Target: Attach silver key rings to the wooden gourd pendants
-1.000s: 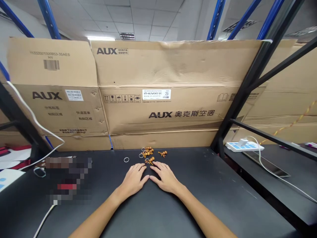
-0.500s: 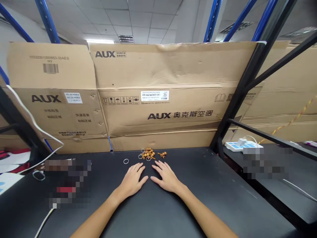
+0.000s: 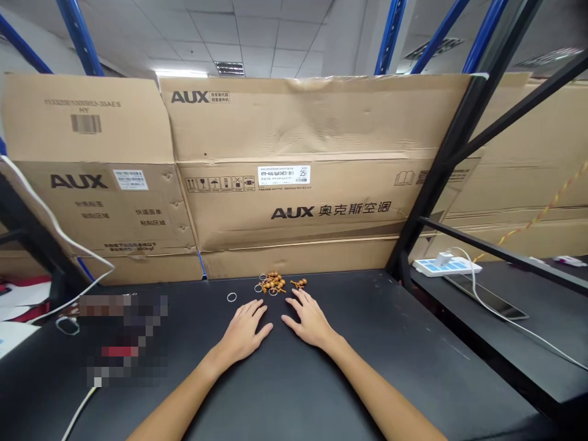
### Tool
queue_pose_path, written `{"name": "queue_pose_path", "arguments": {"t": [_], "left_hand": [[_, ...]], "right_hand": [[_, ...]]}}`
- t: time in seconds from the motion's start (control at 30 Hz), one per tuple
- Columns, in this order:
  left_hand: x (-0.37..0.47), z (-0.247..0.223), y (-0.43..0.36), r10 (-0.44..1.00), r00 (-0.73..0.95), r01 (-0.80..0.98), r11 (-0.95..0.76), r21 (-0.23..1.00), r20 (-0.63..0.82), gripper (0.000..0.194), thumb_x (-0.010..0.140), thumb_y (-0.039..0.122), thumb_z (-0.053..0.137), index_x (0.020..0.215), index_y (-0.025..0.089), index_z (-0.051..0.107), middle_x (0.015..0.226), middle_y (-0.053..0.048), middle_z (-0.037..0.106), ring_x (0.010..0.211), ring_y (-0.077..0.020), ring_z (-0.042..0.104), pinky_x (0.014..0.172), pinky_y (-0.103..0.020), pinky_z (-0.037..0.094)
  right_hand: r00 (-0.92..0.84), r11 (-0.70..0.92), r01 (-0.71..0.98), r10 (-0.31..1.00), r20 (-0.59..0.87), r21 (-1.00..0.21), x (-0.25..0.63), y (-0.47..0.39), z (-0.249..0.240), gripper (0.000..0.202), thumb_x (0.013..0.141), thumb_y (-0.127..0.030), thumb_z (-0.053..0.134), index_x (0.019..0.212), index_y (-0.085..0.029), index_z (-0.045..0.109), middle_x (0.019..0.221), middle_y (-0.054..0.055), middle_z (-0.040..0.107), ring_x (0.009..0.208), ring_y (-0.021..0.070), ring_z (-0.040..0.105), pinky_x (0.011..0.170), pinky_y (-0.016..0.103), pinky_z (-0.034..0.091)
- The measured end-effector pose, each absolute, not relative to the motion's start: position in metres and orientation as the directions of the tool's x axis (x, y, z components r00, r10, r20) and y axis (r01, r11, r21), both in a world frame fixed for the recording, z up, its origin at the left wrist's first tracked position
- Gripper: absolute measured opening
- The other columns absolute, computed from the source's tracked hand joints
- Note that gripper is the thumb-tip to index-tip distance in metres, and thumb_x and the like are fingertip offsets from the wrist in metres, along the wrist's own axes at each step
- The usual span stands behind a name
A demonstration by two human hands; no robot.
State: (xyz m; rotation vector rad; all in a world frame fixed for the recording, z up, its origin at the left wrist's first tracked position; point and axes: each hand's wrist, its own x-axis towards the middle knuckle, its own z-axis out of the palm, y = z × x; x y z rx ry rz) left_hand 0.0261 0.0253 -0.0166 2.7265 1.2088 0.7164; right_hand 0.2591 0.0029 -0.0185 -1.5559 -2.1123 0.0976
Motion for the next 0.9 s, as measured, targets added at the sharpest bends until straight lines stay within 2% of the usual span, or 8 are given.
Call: {"name": "queue_pose_path", "arguments": {"t": [0.1, 0.23, 0.33, 0.43, 0.57, 0.63, 0.7, 0.9], "left_hand": [[0.024, -0.013, 0.028, 0.727, 0.536, 0.729, -0.655, 0.200, 0.429, 0.043, 0.090, 0.045, 0.047, 0.122, 0.018, 0.057, 0.133, -0.011, 0.054, 0.125, -0.0305, 0.046, 0.105, -0.047, 0.035], [0.018, -0.014, 0.038, 0.783, 0.359, 0.874, -0.473, 0.112, 0.508, 0.049, 0.088, 0.044, 0.049, 0.122, 0.010, 0.056, 0.135, -0.019, 0.049, 0.129, -0.0368, 0.039, 0.106, -0.050, 0.032], [0.013, -0.022, 0.045, 0.845, 0.267, 0.918, -0.369, 0.144, 0.464, 0.058, 0.086, 0.050, 0.049, 0.120, 0.002, 0.055, 0.132, -0.026, 0.051, 0.128, -0.0406, 0.040, 0.104, -0.053, 0.034], [0.013, -0.025, 0.046, 0.833, 0.341, 0.877, -0.449, 0.170, 0.436, 0.049, 0.090, 0.046, 0.045, 0.118, 0.008, 0.057, 0.129, -0.022, 0.055, 0.124, -0.0354, 0.048, 0.102, -0.050, 0.038], [0.020, -0.016, 0.033, 0.712, 0.568, 0.693, -0.684, 0.227, 0.412, 0.035, 0.093, 0.037, 0.046, 0.120, 0.018, 0.056, 0.128, -0.012, 0.058, 0.119, -0.0271, 0.054, 0.100, -0.043, 0.044], [0.025, -0.010, 0.025, 0.634, 0.665, 0.574, -0.772, 0.273, 0.394, 0.030, 0.094, 0.032, 0.044, 0.121, 0.023, 0.055, 0.127, -0.008, 0.058, 0.117, -0.0232, 0.055, 0.101, -0.041, 0.044], [0.028, -0.006, 0.019, 0.595, 0.699, 0.507, -0.803, 0.312, 0.395, 0.029, 0.095, 0.028, 0.043, 0.121, 0.024, 0.055, 0.126, -0.007, 0.058, 0.115, -0.0209, 0.056, 0.101, -0.038, 0.045], [0.028, -0.007, 0.019, 0.622, 0.667, 0.502, -0.782, 0.369, 0.410, 0.028, 0.094, 0.025, 0.045, 0.119, 0.022, 0.056, 0.126, -0.009, 0.055, 0.116, -0.0217, 0.054, 0.101, -0.040, 0.045]], "right_hand": [[-0.181, 0.334, 0.883, 0.891, 0.416, -0.331, 0.273, 0.015, -0.022, 0.048, 0.088, -0.042, 0.052, 0.129, -0.018, 0.052, 0.145, 0.013, 0.038, 0.136, 0.0294, 0.029, 0.109, 0.045, 0.030], [-0.129, 0.280, 0.893, 0.909, 0.397, -0.352, 0.291, 0.031, -0.027, 0.056, 0.087, -0.043, 0.051, 0.137, -0.017, 0.044, 0.148, 0.011, 0.033, 0.138, 0.0280, 0.026, 0.111, 0.044, 0.029], [-0.137, 0.278, 0.894, 0.916, 0.376, -0.352, 0.297, 0.040, -0.029, 0.060, 0.087, -0.042, 0.051, 0.140, -0.014, 0.039, 0.150, 0.011, 0.031, 0.138, 0.0281, 0.026, 0.111, 0.043, 0.028], [-0.151, 0.293, 0.891, 0.911, 0.383, -0.346, 0.298, 0.044, -0.030, 0.051, 0.089, -0.030, 0.047, 0.137, -0.013, 0.043, 0.146, 0.011, 0.037, 0.136, 0.0281, 0.030, 0.110, 0.044, 0.030], [-0.163, 0.368, 0.857, 0.858, 0.486, -0.361, 0.295, 0.039, -0.030, 0.040, 0.087, -0.010, 0.037, 0.120, -0.016, 0.059, 0.129, 0.011, 0.055, 0.123, 0.0232, 0.046, 0.101, 0.041, 0.040], [-0.161, 0.400, 0.833, 0.837, 0.523, -0.383, 0.290, 0.034, -0.028, 0.032, 0.089, -0.013, 0.039, 0.111, -0.018, 0.062, 0.113, 0.009, 0.063, 0.108, 0.0222, 0.054, 0.092, 0.039, 0.046], [-0.196, 0.445, 0.804, 0.824, 0.531, -0.395, 0.284, 0.028, -0.026, 0.026, 0.089, -0.015, 0.043, 0.106, -0.019, 0.063, 0.101, 0.008, 0.064, 0.097, 0.0214, 0.057, 0.086, 0.038, 0.048], [-0.259, 0.550, 0.675, 0.801, 0.540, -0.491, 0.269, 0.016, -0.020, 0.024, 0.089, -0.015, 0.043, 0.102, -0.020, 0.062, 0.090, 0.005, 0.063, 0.085, 0.0182, 0.058, 0.081, 0.033, 0.049]]}}
